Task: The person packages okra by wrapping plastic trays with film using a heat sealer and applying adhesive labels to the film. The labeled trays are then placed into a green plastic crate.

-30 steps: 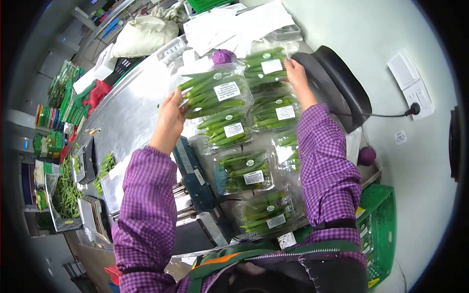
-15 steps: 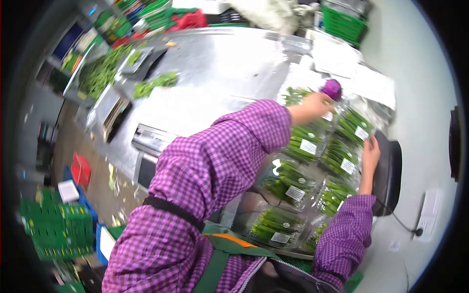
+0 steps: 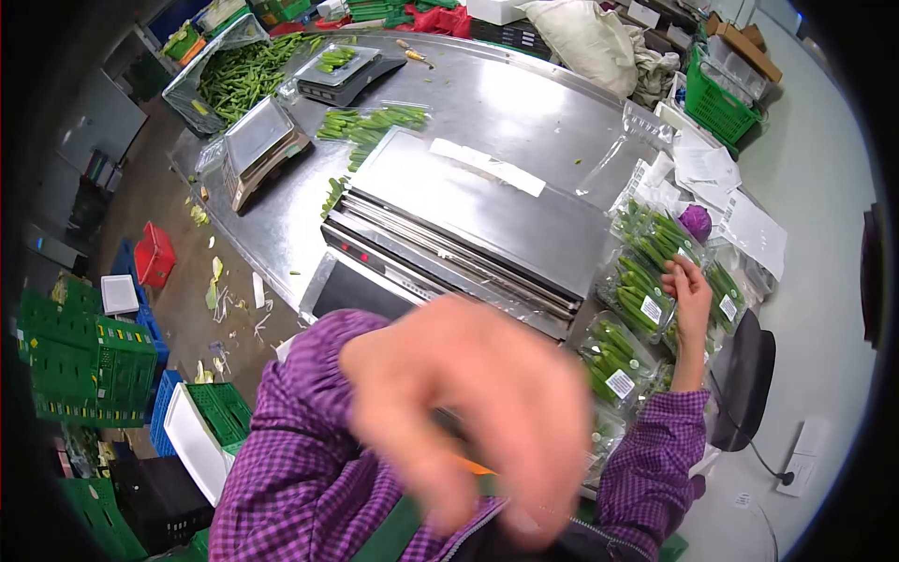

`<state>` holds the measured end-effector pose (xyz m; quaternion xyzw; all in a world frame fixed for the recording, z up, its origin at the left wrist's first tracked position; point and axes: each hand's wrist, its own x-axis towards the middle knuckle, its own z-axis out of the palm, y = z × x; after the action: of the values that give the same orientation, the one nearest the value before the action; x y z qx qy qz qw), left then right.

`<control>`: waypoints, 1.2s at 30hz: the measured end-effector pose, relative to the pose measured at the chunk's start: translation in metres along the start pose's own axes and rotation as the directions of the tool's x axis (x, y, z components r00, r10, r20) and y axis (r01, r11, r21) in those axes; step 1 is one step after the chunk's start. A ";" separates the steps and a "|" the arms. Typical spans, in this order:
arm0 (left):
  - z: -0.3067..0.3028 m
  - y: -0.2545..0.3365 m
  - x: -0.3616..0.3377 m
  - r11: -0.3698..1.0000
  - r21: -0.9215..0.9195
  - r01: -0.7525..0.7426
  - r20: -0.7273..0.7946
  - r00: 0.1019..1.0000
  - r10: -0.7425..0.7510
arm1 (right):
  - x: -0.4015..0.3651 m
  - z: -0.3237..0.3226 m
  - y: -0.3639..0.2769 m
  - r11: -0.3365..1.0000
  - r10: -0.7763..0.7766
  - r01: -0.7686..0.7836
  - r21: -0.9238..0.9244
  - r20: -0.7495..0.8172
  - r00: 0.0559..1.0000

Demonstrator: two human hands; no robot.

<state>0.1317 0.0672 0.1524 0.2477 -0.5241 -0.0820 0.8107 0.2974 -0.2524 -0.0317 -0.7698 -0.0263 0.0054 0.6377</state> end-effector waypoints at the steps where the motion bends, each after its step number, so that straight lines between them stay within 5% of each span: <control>1: 0.006 0.022 -0.003 0.998 -0.015 -0.068 0.065 0.995 0.069 | 0.000 0.017 -0.005 1.000 0.003 -0.003 0.015 0.023 1.000; 2: 0.011 0.045 -0.005 0.990 -0.036 -0.135 0.129 0.982 0.139 | 0.001 0.035 -0.012 1.000 0.003 -0.003 0.009 0.015 1.000; 4: 0.017 0.091 -0.014 0.992 0.111 -0.066 0.215 0.976 0.041 | 0.003 0.075 -0.030 1.000 -0.017 0.020 -0.024 0.131 0.991; 5: 0.030 0.103 -0.020 0.980 0.173 -0.094 0.036 0.995 0.089 | 0.005 0.097 -0.041 0.999 -0.012 0.017 -0.027 0.161 0.987; 8: 0.017 0.152 -0.051 0.964 0.240 -0.117 0.040 0.993 0.110 | 0.012 0.169 -0.076 0.999 -0.025 0.030 -0.017 0.239 0.971; 13: -0.046 0.246 -0.105 0.964 0.230 -0.135 0.163 0.982 0.099 | 0.024 0.307 -0.128 0.995 0.013 0.018 -0.098 0.313 0.950; 15: -0.102 0.273 -0.136 0.973 0.179 -0.144 0.292 0.952 0.087 | 0.040 0.364 -0.144 0.977 0.056 0.045 -0.210 0.453 0.890; 16: -0.124 0.281 -0.151 0.950 0.268 -0.160 0.188 0.976 0.112 | 0.050 0.391 -0.148 0.973 0.068 0.039 -0.227 0.447 0.892; 17: -0.142 0.266 -0.192 0.948 0.232 -0.219 -0.078 0.967 0.242 | 0.062 0.417 -0.150 0.975 0.056 0.054 -0.217 0.470 0.881; 18: -0.159 0.301 -0.195 0.737 0.522 0.429 -0.537 0.837 -0.107 | 0.075 0.441 -0.150 0.977 0.041 0.070 -0.202 0.496 0.868; 20: -0.241 0.294 -0.224 0.581 0.414 0.700 -0.865 0.502 0.011 | 0.107 0.482 -0.137 0.964 0.032 0.105 -0.245 0.499 0.866; 23: -0.368 0.279 -0.309 0.471 0.314 0.824 -0.946 0.233 0.224 | 0.154 0.531 -0.111 0.937 0.052 0.116 -0.329 0.461 0.886; 25: -0.426 0.278 -0.350 0.291 0.297 0.909 -0.925 0.199 0.323 | 0.186 0.554 -0.088 0.923 0.083 0.092 -0.373 0.428 0.900; 27: -0.465 0.278 -0.365 0.230 0.270 0.935 -0.918 0.179 0.353 | 0.215 0.573 -0.065 0.878 0.282 -0.077 -0.473 0.379 0.882; 29: -0.492 0.279 -0.371 -0.015 0.260 0.966 -0.901 0.248 0.355 | 0.237 0.588 -0.043 0.839 0.391 -0.177 -0.514 0.343 0.854; 34: -0.520 0.272 -0.368 -0.201 0.170 0.965 -0.944 0.218 0.248 | 0.260 0.613 -0.009 0.700 0.644 -0.404 -0.589 0.276 0.713; 36: -0.524 0.266 -0.372 -0.212 0.188 0.959 -0.908 0.252 0.335 | 0.263 0.617 0.000 0.695 0.677 -0.440 -0.568 0.312 0.667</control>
<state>0.4025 0.6081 -0.1907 0.8903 0.2120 0.1300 0.3816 0.5344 0.3656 -0.1406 -0.8332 0.0541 0.3993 0.3788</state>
